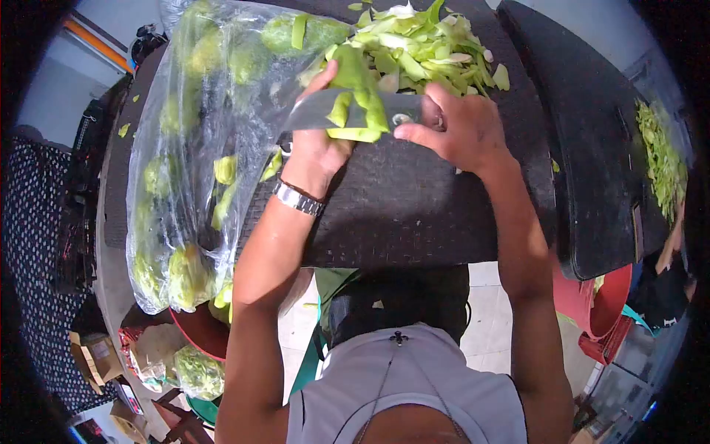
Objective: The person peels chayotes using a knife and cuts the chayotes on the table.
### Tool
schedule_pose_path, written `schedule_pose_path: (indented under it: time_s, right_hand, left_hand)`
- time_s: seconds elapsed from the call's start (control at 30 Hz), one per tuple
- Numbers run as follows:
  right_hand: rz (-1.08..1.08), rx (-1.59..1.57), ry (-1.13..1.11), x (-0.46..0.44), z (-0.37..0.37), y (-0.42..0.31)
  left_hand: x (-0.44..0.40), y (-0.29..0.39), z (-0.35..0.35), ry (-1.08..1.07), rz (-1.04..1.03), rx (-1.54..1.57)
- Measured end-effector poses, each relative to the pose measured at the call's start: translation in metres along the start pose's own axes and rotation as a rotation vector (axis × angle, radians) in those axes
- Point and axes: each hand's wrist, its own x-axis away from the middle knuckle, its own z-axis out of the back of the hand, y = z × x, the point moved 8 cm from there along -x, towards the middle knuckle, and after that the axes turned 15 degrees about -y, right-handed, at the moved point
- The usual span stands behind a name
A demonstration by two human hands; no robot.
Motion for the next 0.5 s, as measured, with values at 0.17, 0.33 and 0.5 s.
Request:
schedule_pose_path:
  time_s: [0.17, 0.33, 0.5]
  right_hand:
    - [-0.147, -0.056, 0.091, 0.002, 0.007, 0.071]
    - [-0.1, -0.489, 0.091, 0.001, 0.005, 0.065]
    - [-0.223, -0.38, 0.026, 0.004, -0.003, 0.044]
  left_hand:
    - [0.008, 0.0, -0.019, -0.022, 0.03, -0.122]
    - [-0.001, -0.011, -0.004, -0.027, 0.075, 0.07]
    - [0.002, -0.006, 0.007, 0.108, 0.002, 0.154]
